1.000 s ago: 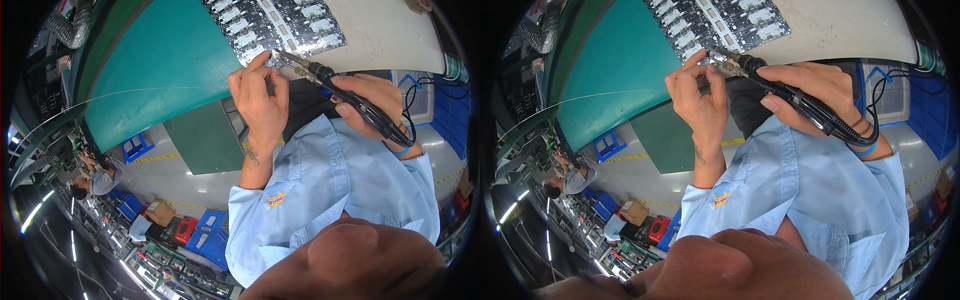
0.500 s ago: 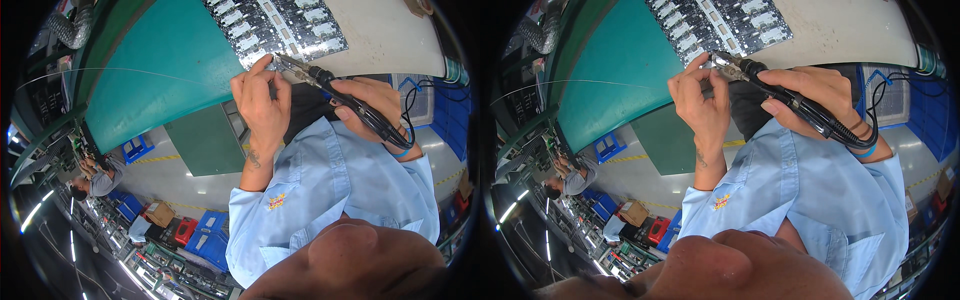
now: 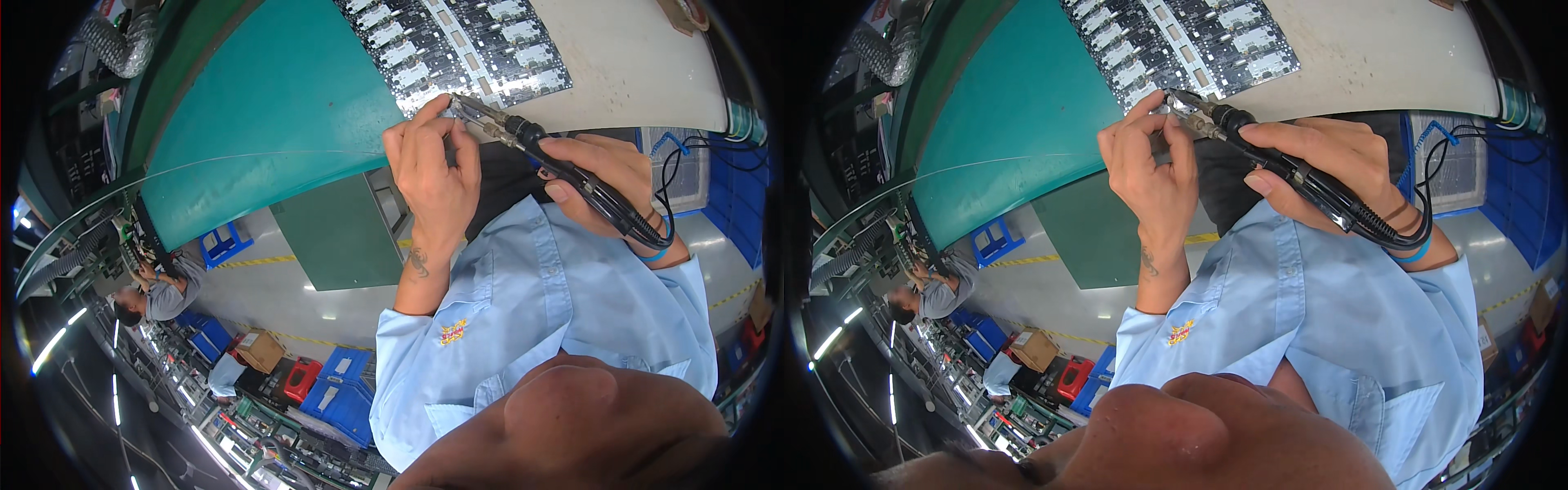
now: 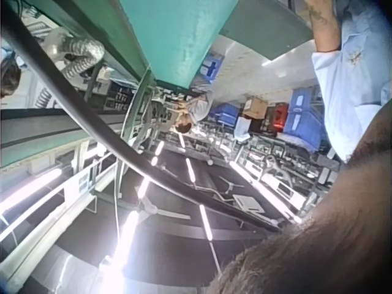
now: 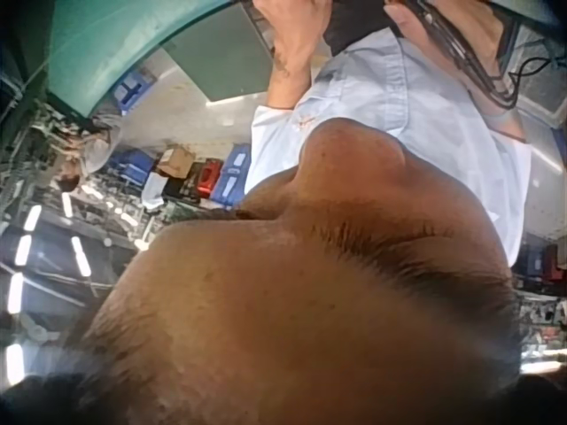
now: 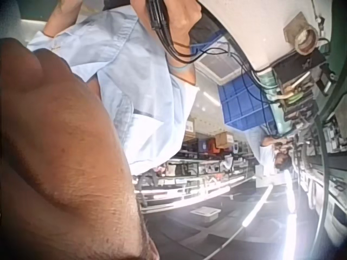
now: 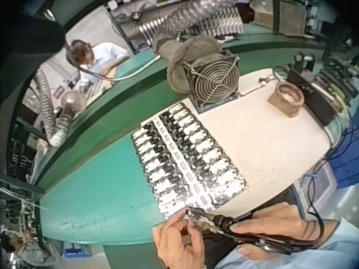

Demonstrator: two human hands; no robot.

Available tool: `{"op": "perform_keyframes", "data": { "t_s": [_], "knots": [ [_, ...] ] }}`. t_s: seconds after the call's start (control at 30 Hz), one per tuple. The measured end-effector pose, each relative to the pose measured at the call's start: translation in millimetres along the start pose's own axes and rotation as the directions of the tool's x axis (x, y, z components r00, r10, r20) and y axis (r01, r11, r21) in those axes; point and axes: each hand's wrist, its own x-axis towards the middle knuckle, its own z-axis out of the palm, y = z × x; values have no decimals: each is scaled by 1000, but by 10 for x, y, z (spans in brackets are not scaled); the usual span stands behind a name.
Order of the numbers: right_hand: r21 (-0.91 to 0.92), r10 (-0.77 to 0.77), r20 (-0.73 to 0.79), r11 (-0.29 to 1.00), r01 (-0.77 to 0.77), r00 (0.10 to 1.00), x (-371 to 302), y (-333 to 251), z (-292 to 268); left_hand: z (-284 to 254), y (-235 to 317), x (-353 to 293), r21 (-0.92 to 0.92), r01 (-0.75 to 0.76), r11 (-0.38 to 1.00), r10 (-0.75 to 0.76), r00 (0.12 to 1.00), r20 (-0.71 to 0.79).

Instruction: The person positions a circuit board panel on the workstation and solders components on it using a soldering iron and solder wire.

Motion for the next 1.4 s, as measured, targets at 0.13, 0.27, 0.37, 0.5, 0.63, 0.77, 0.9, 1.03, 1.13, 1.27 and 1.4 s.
{"op": "perform_keyframes", "data": {
  "t_s": [0.13, 0.27, 0.37, 0.5, 0.63, 0.77, 0.9, 1.03, 1.13, 1.27, 1.4],
  "knots": [
    [-4, -14, -4, 1000, 14, 1000, -1, -4, 7, -10, 14, 10, -10, 16, 1000, -16, 1000, 10],
    [-19, -24, -2, 1000, 24, 1000, 1, 0, 28, -14, 13, 8, -23, 43, 999, -43, 999, 10],
    [-16, -22, 4, 1000, 22, 1000, 2, -7, -1, -17, 12, 7, 1, 31, 1000, -31, 1000, 0],
    [-16, -12, 7, 1000, 12, 1000, 1, -32, -87, -20, 9, 12, 13, 22, 1000, -22, 1000, -1],
    [-70, 3, -28, 998, -5, 1000, -42, -64, -219, -5, 27, 31, 2, 37, 999, -37, 999, 21],
    [-154, 12, -188, 987, -42, 982, -102, 35, -446, 15, 27, -13, 15, 65, 998, -65, 997, 27],
    [-258, -39, -519, 959, -113, 854, -91, 296, -864, -28, 12, 57, 1, 78, 997, -78, 997, -21],
    [-369, 30, -748, 811, -454, 662, -126, 843, -1247, -194, -51, 79, 5, 193, 981, -193, 981, -32],
    [-569, -42, -614, 716, -405, 788, -95, 849, -1437, -180, -101, 221, -105, 184, 977, -177, 981, 74],
    [-164, 62, -660, 961, -224, 749, 47, 427, -1000, -276, -252, 370, -130, 99, 987, -75, 982, 176],
    [62, 155, -358, 988, -142, 921, 122, 85, -643, -315, -340, 425, -94, 81, 992, -58, 971, 231]
  ]
}}
